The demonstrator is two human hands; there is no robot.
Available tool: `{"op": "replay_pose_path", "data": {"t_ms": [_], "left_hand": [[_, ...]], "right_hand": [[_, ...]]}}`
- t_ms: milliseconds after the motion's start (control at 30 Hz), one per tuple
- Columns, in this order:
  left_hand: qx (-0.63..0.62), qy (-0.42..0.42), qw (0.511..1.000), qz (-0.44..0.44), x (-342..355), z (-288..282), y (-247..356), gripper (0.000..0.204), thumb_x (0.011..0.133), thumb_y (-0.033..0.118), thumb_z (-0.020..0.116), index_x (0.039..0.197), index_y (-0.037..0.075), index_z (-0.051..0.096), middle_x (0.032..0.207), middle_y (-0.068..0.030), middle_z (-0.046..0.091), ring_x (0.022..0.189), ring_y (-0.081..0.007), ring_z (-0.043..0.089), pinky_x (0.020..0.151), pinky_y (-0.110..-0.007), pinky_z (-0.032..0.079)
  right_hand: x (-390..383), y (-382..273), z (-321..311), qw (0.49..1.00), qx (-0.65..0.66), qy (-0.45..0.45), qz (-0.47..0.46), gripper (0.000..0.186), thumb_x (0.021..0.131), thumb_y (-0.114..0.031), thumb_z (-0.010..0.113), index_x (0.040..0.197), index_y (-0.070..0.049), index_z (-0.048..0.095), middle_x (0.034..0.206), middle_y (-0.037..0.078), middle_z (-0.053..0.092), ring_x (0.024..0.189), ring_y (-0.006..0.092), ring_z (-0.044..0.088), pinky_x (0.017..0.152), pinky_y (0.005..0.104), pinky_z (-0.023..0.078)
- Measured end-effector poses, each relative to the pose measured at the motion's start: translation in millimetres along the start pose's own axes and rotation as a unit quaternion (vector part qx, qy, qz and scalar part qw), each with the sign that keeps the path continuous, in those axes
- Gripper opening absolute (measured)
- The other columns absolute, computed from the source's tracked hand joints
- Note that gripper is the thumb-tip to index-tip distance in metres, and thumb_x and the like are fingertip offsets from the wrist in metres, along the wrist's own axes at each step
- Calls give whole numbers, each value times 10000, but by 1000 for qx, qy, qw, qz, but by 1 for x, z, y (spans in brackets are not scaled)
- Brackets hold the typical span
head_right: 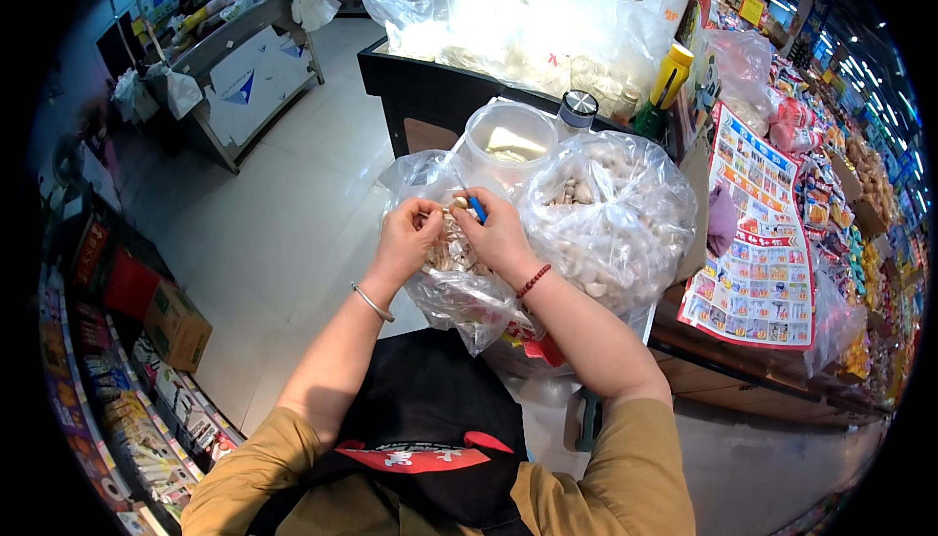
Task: The person uses a small knife to peel garlic cloves one by one. The peeled cloves are placed into a plastic bag while the skins are discarded into a separate bag. The task is performed continuously at a counter in a retail setting.
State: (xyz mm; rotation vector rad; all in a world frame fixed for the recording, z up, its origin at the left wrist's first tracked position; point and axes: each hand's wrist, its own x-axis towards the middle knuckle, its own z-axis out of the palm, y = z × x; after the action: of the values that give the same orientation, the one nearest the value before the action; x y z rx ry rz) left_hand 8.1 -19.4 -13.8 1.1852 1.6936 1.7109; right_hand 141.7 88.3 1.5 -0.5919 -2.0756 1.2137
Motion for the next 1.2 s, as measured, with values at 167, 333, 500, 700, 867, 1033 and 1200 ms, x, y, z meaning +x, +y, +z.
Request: {"op": "replay_pose_path", "data": {"t_ms": [167,333,500,700,867,1033,1200], "left_hand": [[9,31,999,3,3,3,-7,164,936,143,607,950,-20,608,749,-22,643,636,-71,611,574,-220,487],[-43,-8,999,-21,1,2,-2,171,952,149,610,973,-20,623,780,-22,634,665,-71,615,583,-219,493],[-51,-27,997,53,-2,2,1,185,967,122,588,1036,-20,683,904,-28,643,734,-70,618,604,-216,492],[-49,-54,997,21,2,-2,-5,185,968,119,584,1021,-14,701,870,-18,658,732,-64,605,625,-216,482],[-63,-48,997,4,3,-5,-4,190,957,139,595,944,-25,692,749,-17,655,675,-64,591,592,-234,464],[-40,-68,997,-14,1,-10,-13,181,970,147,590,965,0,696,805,0,669,726,-50,590,658,-205,475],[-88,-22,996,-5,0,-1,-6,158,891,109,657,863,-44,690,725,-31,676,657,-57,598,601,-217,478]], "right_hand": [[3,-6,-3,994,81,57,-45,224,931,-71,614,1145,-9,642,933,36,710,747,58,608,678,226,494],[0,-3,-3,995,101,2,6,284,919,-88,627,1190,-5,597,944,68,694,840,83,622,749,239,496],[1,3,0,998,50,-24,28,257,900,-108,661,1126,3,612,923,75,688,826,116,636,748,269,508],[1,6,1,1000,5,-21,9,252,889,-144,679,1083,9,631,899,118,692,817,169,656,750,302,518],[2,3,1,997,-62,-5,-35,290,872,-206,680,1075,-2,642,917,213,676,850,322,675,775,372,519],[-3,-6,1,996,-79,-16,-34,253,855,-143,690,1056,4,649,900,200,683,839,294,682,761,354,521],[-3,1,3,998,-50,-20,-41,222,858,-123,680,1048,-10,656,905,185,686,837,279,680,758,346,517]]}}
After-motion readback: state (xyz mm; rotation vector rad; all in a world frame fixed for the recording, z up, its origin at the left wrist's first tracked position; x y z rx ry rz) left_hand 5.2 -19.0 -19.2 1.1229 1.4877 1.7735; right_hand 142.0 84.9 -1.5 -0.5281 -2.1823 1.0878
